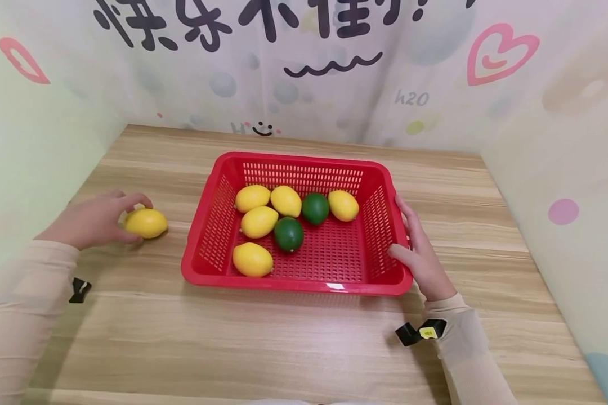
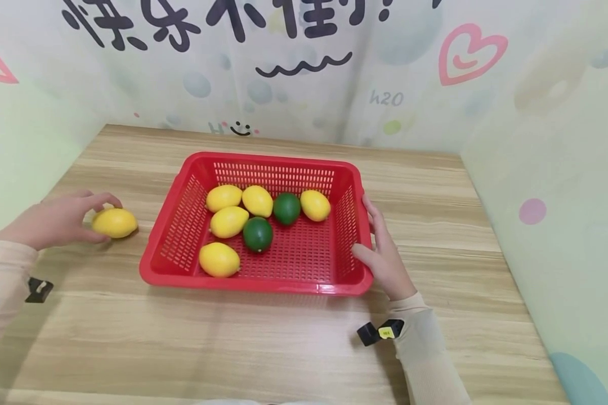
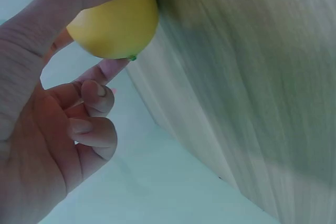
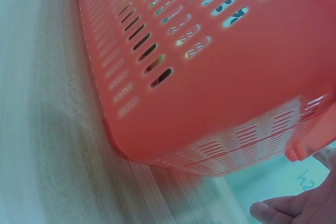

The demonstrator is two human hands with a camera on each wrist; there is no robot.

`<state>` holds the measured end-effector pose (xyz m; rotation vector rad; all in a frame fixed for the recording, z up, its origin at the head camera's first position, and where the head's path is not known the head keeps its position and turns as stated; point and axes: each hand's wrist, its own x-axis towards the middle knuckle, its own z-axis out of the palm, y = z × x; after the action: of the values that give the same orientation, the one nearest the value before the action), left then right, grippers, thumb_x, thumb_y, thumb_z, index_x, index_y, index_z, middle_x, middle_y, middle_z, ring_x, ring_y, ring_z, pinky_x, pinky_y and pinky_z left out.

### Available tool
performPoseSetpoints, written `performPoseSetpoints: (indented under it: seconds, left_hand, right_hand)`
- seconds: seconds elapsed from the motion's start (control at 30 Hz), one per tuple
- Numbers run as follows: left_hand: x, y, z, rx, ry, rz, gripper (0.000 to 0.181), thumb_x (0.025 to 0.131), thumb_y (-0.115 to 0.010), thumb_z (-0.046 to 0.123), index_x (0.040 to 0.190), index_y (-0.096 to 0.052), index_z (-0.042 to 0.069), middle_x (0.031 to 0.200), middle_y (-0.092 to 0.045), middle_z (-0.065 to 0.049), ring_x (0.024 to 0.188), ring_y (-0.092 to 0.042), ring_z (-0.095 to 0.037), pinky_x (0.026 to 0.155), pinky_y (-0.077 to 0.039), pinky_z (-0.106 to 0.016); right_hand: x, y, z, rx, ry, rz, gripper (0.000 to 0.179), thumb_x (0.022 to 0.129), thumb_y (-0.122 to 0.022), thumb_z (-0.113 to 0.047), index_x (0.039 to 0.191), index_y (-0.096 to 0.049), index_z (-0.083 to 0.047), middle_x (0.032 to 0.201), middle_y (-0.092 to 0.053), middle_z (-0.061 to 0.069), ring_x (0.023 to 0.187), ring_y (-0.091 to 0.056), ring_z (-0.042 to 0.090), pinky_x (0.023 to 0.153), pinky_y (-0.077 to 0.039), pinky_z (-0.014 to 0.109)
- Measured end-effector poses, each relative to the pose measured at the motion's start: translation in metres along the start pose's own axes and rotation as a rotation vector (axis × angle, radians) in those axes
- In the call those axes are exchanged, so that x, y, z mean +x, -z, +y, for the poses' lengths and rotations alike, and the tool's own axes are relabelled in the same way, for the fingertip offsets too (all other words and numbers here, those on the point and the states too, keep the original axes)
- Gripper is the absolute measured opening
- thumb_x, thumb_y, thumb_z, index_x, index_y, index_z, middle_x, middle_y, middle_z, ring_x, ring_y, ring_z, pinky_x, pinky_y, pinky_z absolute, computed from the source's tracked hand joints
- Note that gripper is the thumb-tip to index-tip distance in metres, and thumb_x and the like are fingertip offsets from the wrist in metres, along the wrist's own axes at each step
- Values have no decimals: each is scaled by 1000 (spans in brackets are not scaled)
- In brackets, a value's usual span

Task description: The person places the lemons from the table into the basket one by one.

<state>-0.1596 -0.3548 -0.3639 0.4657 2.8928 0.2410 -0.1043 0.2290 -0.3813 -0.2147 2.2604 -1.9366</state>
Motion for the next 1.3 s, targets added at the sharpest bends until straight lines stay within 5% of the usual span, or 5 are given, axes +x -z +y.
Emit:
performPoseSetpoints:
  seconds: [0.37, 0.63, 1.3]
  left_hand:
    - [3, 5, 2, 48, -8, 18, 51, 74, -88, 31, 114, -62, 12, 94, -68, -7, 81, -61, -25, 65, -53, -46]
    - [2, 25, 4, 80, 0, 61, 52, 75, -89, 31, 114, -62, 11, 91, -66, -2, 78, -58, -21, 57, -45, -39]
    - [15, 75, 42, 159, -51, 179, 53, 75, -88, 35, 118, -63, 18, 98, -66, -9, 73, -58, -24, 53, -47, -44]
  right_hand:
    - [-1, -1, 1, -6, -11, 8, 92, 90, -50, 3, 164, -17, -41, 154, -36, 14, 125, -50, 40, 82, -61, 43]
    - [-1, -1, 2, -3, -7, 7, 91, 91, -50, 3, 164, -17, -40, 154, -36, 14, 125, -50, 39, 82, -62, 43]
    - [-1, -1, 0, -22, -14, 14, 91, 91, -50, 2, 164, -17, -41, 154, -36, 14, 126, -49, 41, 81, -62, 44]
